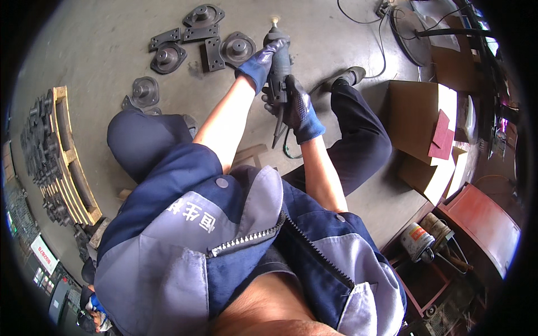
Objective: The person sits on the floor and uses a handheld rotary tool with a wire brush attachment to grind and clean the surfaces of several metal parts. They systematically move from one part to the next, applying the tool to the central raised areas and edges.
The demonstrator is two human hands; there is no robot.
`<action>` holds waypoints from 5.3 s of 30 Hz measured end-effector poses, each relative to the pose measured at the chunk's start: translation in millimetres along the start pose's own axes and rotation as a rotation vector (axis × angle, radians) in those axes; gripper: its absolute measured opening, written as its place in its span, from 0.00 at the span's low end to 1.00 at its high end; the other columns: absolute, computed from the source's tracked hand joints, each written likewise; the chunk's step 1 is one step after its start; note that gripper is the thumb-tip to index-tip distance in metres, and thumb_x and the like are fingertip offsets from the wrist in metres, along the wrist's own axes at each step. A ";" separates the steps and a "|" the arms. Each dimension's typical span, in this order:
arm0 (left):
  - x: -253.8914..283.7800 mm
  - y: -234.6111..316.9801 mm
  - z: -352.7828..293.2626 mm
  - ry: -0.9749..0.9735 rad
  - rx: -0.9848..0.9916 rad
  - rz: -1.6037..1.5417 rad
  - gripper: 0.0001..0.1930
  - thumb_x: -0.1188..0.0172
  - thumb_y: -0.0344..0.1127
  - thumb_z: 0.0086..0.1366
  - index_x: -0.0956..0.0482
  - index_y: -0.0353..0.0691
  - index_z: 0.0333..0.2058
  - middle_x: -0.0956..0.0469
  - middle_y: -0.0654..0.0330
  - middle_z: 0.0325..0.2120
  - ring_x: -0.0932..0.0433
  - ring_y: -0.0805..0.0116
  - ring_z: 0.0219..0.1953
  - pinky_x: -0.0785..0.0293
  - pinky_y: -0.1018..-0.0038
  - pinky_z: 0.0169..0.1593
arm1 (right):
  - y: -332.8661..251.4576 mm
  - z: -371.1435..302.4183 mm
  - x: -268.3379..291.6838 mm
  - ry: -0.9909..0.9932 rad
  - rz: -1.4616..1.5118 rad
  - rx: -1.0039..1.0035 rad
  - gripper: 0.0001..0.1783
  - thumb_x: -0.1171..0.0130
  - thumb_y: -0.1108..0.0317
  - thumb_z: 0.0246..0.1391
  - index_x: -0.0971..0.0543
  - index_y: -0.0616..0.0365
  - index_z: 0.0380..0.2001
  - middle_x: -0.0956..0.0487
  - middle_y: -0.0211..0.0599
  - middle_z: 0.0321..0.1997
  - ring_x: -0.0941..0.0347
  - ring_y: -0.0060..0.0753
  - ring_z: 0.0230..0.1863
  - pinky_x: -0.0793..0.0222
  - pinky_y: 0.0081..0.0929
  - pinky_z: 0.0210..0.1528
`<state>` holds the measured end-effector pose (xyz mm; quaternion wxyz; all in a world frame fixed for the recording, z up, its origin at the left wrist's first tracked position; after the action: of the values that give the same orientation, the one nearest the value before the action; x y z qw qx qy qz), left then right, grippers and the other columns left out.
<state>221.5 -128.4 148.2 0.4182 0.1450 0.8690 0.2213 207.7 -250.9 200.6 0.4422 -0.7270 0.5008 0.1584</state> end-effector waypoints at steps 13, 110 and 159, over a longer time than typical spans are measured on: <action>9.7 4.5 -3.2 0.021 -0.100 -0.094 0.21 0.45 0.49 0.62 0.29 0.33 0.41 0.25 0.52 0.30 0.24 0.59 0.31 0.22 0.65 0.36 | 0.1 0.0 -11.3 0.012 -0.210 0.030 0.28 0.44 0.53 0.56 0.35 0.56 0.55 0.26 0.41 0.42 0.25 0.37 0.35 0.30 0.28 0.34; -28.3 29.6 -100.5 -0.368 -0.542 0.628 0.38 0.28 0.31 0.46 0.35 0.37 0.57 0.28 0.59 0.53 0.29 0.71 0.52 0.33 0.72 0.59 | -4.2 -5.6 -7.3 0.407 -0.926 0.793 0.28 0.28 0.66 0.40 0.25 0.61 0.46 0.19 0.42 0.41 0.22 0.32 0.41 0.26 0.30 0.45; -34.4 188.8 -208.1 0.163 -0.862 0.283 0.33 0.42 0.56 0.61 0.30 0.29 0.51 0.24 0.47 0.46 0.21 0.57 0.45 0.28 0.62 0.54 | -43.0 -64.9 -58.7 0.429 -0.897 0.858 0.31 0.29 0.65 0.36 0.28 0.62 0.47 0.22 0.41 0.37 0.25 0.32 0.36 0.27 0.33 0.41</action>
<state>90.4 -35.9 381.5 0.3364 0.0571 0.6992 0.6283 204.9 -263.8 297.2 0.6066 -0.6397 0.2448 -0.4036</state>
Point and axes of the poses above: each hand's wrist, its own z-axis towards the middle knuckle, its own x-axis out of the back of the hand, y = z × x, the point moved 7 cm from there along z, towards the middle knuckle
